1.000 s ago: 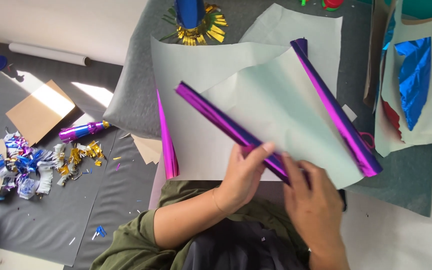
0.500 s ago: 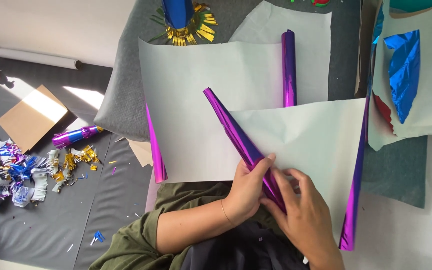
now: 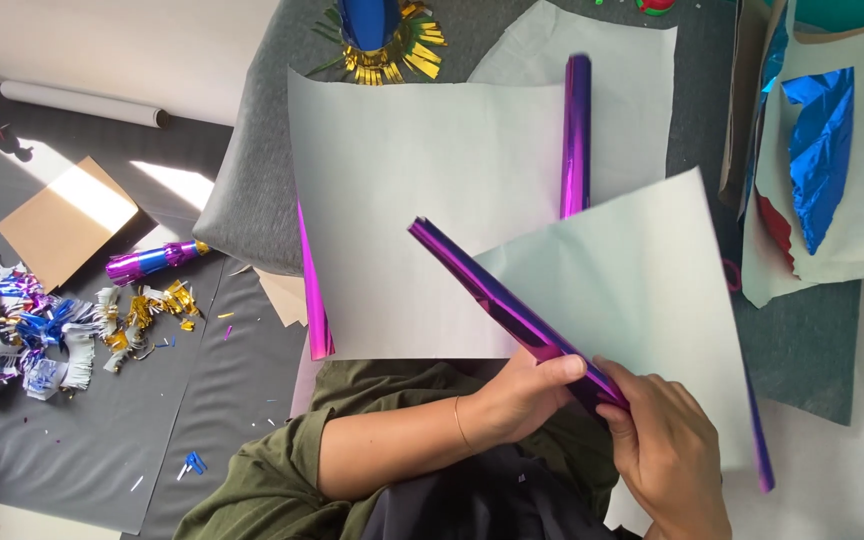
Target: Cutting and folding purple metallic foil to create decorative fringe for party hats.
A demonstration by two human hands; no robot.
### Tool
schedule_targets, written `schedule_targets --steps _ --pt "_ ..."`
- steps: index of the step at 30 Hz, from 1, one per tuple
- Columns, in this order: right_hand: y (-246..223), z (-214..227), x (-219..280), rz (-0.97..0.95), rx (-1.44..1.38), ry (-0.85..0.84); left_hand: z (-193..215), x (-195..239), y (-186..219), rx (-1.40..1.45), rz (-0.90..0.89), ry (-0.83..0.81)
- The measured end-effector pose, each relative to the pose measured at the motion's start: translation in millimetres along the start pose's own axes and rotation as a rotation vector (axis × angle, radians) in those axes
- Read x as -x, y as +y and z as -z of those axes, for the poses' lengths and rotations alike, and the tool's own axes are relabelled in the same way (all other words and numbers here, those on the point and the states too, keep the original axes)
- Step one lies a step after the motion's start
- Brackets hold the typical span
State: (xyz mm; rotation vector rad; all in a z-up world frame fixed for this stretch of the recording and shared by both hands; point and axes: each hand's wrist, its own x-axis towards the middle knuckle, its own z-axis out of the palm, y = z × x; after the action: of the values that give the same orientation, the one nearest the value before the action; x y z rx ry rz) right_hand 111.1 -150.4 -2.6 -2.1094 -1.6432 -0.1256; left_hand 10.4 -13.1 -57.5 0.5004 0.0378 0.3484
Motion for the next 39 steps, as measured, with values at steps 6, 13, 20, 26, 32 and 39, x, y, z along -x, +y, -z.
schedule_targets --steps 6,13,20,26,32,39 --pt "8 -1 14 -0.062 -0.044 -0.06 -19 5 -3 -0.05 0.143 0.064" --pt "0 6 12 0.036 0.257 0.176 -60 -12 23 -0.305 -0.132 0.357" --pt "1 6 6 0.065 0.37 0.307 -70 -20 44 -0.257 -0.121 0.291" --pt "14 15 11 -0.062 -0.007 -0.056 -49 -34 41 -0.088 -0.313 0.397" --pt "6 3 4 -0.067 0.385 0.063 -55 -38 48 -0.127 -0.335 0.542" --pt "15 28 8 -0.206 0.091 -0.066 -34 -30 82 -0.685 -0.545 0.232"
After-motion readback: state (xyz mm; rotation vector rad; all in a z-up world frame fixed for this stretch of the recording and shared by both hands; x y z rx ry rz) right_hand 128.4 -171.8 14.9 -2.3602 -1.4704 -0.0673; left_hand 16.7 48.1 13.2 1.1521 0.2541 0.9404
